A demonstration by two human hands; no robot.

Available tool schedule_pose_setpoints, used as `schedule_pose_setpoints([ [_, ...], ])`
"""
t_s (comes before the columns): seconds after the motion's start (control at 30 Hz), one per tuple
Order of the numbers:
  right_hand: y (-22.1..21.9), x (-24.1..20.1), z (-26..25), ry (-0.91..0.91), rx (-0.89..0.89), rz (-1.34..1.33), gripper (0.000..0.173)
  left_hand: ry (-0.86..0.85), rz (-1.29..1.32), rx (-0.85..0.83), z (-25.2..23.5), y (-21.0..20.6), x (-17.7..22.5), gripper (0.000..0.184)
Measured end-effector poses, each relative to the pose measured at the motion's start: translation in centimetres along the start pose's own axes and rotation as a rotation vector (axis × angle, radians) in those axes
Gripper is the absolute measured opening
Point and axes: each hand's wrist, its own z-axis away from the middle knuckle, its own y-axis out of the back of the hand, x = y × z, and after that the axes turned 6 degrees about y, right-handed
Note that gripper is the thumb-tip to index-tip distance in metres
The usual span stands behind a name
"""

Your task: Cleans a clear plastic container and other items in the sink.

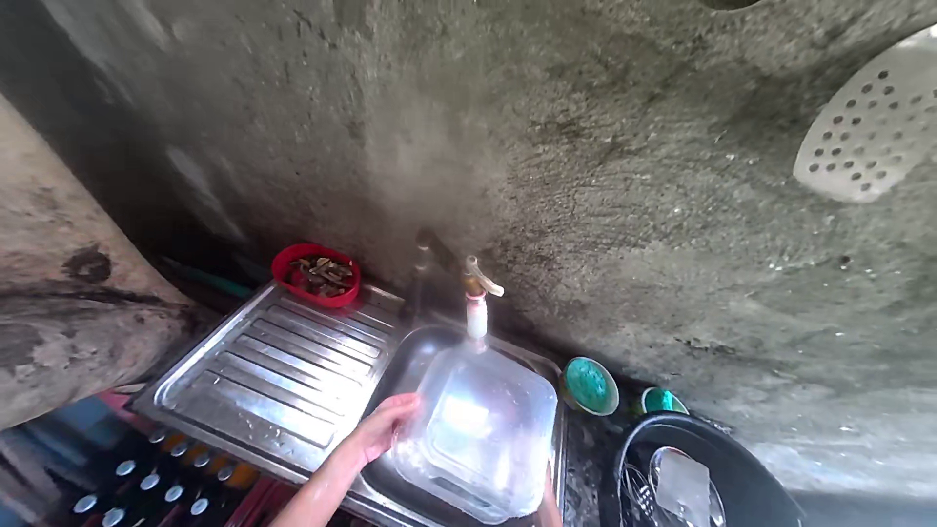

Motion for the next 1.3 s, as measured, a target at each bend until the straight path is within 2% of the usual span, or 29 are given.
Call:
schedule_pose_setpoints([
  [0.07, 0.4, -1.5, -2.1, 0.186, -0.014, 0.405, 0.035, -0.062, 0.182, 0.021, 0.3, -0.8, -0.2, 0.021],
  [0.13, 1.1, -3.9, -5.4, 0.401, 0.118, 0.75, 0.032, -0.081, 0.255, 0.077, 0.8, -1.4, -0.2, 0.025],
  [0.2, 2.8, -5.8, -9.0, 0.488, 0.27, 0.902, 0.034, -0.067, 0.212, 0.122, 1.3, -1.8, -0.3, 0.029],
  [0.23, 3.7, -6.6, -10.7, 0.441, 0.298, 0.954, 0.036, -0.053, 0.182, 0.13, 1.5, -1.8, -0.5, 0.032],
  [0.3, 5.0, -7.5, -13.9, 0.237, 0.259, 1.01, 0.04, -0.039, 0.133, 0.115, 1.7, -1.6, -0.6, 0.035],
  [0.37, 5.3, -7.4, -16.0, 0.085, 0.237, 1.008, 0.037, -0.054, 0.101, 0.069, 2.0, -1.7, -0.7, 0.035],
  [0.47, 5.0, -6.4, -16.9, 0.057, 0.255, 1.12, 0.03, -0.093, 0.071, -0.007, 2.3, -2.0, -0.9, 0.031],
  [0.6, 5.5, -7.2, -17.7, -0.099, 0.081, 1.286, 0.042, -0.085, -0.001, -0.066, 2.7, -3.1, -1.1, 0.021],
  [0.67, 5.4, -8.2, -16.9, -0.086, 0.089, 1.244, 0.048, -0.101, -0.014, -0.098, 2.7, -3.8, -1.1, 0.029],
  [0.73, 4.6, -9.3, -14.9, 0.05, 0.17, 1.134, 0.045, -0.122, 0.013, -0.112, 2.3, -4.2, -1.2, 0.051],
  [0.8, 3.4, -10.2, -12.2, 0.208, 0.232, 1.046, 0.038, -0.117, 0.047, -0.052, 1.9, -4.6, -1.5, 0.059],
  [0.87, 1.8, -10.9, -8.9, 0.276, 0.213, 0.963, 0.038, -0.098, 0.068, 0.079, 1.6, -5.2, -2.1, 0.057],
  [0.93, -0.6, -10.4, -4.6, 0.294, 0.094, 0.956, 0.04, -0.101, 0.061, 0.201, 0.9, -6.0, -2.4, 0.051],
  [1.0, -4.2, -8.1, 0.5, 0.296, -0.068, 0.913, 0.035, -0.107, 0.027, 0.368, 0.3, -6.9, -2.7, 0.043],
  [1.07, -7.2, -4.9, 3.9, 0.299, -0.148, 0.798, 0.033, -0.094, -0.052, 0.524, -0.1, -7.3, -3.3, 0.036],
  [1.17, -9.6, -4.0, 2.8, 0.314, -0.226, 0.931, 0.06, -0.048, -0.161, 0.536, 0.4, -6.6, -3.8, 0.037],
  [1.23, -11.7, -5.9, -1.0, 0.213, -0.369, 1.163, 0.054, -0.049, -0.166, 0.499, 0.9, -6.6, -4.3, 0.035],
  [1.3, -13.7, -6.7, -4.7, 0.275, -0.377, 1.338, 0.045, -0.097, -0.11, 0.472, 0.7, -7.3, -4.5, 0.032],
])
